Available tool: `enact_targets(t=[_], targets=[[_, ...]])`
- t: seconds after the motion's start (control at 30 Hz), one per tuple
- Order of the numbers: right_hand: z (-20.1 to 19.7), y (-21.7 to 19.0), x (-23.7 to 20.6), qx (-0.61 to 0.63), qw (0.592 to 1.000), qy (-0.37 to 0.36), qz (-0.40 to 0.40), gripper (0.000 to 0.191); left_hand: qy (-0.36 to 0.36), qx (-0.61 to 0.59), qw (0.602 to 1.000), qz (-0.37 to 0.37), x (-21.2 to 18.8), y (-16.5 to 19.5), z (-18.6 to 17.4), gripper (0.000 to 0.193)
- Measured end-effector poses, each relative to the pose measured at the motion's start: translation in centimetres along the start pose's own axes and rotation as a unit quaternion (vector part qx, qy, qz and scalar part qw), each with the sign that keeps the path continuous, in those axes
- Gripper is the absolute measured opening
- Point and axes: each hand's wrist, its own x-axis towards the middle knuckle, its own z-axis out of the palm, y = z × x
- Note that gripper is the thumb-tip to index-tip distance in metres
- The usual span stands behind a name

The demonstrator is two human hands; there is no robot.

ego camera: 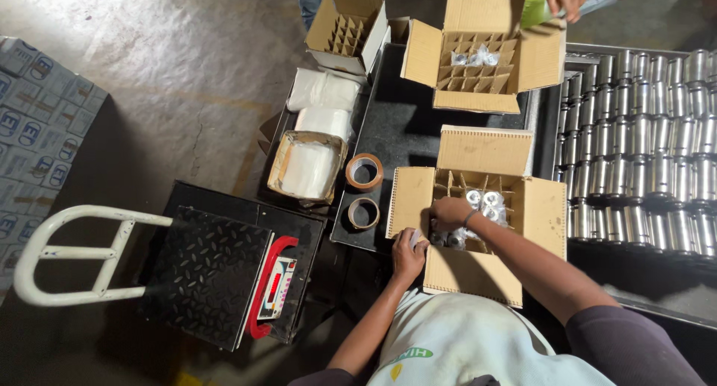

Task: The person picks up cylindrical metal parts from a tray, wipes each with a white cloth, and places them into a cardboard box with dividers. After filling the box, the person closes it and seals it with packing tape.

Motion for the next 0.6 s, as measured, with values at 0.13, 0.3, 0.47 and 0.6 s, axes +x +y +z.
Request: enact_targets(t=[0.13,0.3,0.47,0.6], targets=[[2.4,-0.6,-1.7,-0.075,0.987,0.095,0.103,0.024,-0.005,0.0,1.0,0.013,-0.1,0.1,-0.1,0.031],[2.8,-0.8,-3.8,0.019,0.979,0.188,0.075,0.037,-0.04,0.004,0.999,-0.003,0.7,0.7,-0.5,0.029],[2.4,-2.5,-5.1,-0.123,0.939,0.309,0.085,0.04,-0.064,0.006,0.997,-0.035,1.4,1.4,-0.8,0.03],[1.6,-2.1,-4.7,-0.069,0.974,0.195,0.092,0.042,-0.056,0.01,0.998,-0.018,1.2,1.6,-1.0,0.029]])
